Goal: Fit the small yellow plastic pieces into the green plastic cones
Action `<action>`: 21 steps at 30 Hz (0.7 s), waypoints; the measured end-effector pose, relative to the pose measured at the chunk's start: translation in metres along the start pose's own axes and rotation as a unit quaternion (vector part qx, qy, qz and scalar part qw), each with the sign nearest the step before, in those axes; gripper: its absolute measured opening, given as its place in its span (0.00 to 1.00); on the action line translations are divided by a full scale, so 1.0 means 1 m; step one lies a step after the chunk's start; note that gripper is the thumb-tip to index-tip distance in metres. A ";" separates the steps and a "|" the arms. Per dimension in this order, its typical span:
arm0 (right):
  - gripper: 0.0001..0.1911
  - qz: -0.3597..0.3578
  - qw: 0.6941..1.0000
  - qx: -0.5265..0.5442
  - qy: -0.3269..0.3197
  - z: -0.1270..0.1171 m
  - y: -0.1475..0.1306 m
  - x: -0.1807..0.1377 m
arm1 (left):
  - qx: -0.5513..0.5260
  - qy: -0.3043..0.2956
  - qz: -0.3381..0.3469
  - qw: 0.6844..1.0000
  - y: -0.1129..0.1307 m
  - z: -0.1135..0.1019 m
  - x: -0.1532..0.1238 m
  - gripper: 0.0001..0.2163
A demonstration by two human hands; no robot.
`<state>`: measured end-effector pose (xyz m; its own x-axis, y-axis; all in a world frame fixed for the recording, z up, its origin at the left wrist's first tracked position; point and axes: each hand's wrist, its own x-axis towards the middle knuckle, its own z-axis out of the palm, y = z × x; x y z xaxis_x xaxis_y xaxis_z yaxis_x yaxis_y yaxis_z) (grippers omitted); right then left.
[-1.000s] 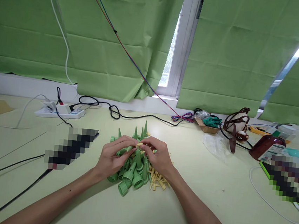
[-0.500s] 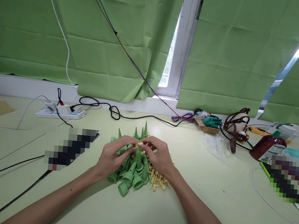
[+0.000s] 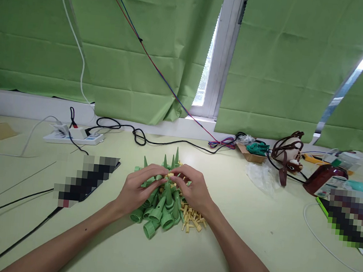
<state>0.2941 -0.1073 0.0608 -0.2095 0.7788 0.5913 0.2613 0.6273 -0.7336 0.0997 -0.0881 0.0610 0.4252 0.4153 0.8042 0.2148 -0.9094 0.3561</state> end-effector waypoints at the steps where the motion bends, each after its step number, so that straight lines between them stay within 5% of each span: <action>1: 0.08 0.001 1.000 -0.001 -0.003 0.000 0.000 0.000 | -0.002 -0.001 -0.002 1.000 0.000 0.000 0.000 0.10; 21: 0.25 0.025 0.996 -0.083 0.008 0.003 -0.001 0.001 | -0.012 -0.013 -0.006 1.000 0.004 0.000 0.000 0.09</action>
<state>0.2913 -0.1068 0.0610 -0.1785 0.8079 0.5617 0.4226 0.5784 -0.6977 0.1011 -0.0915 0.0624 0.4462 0.4266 0.7867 0.1995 -0.9044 0.3772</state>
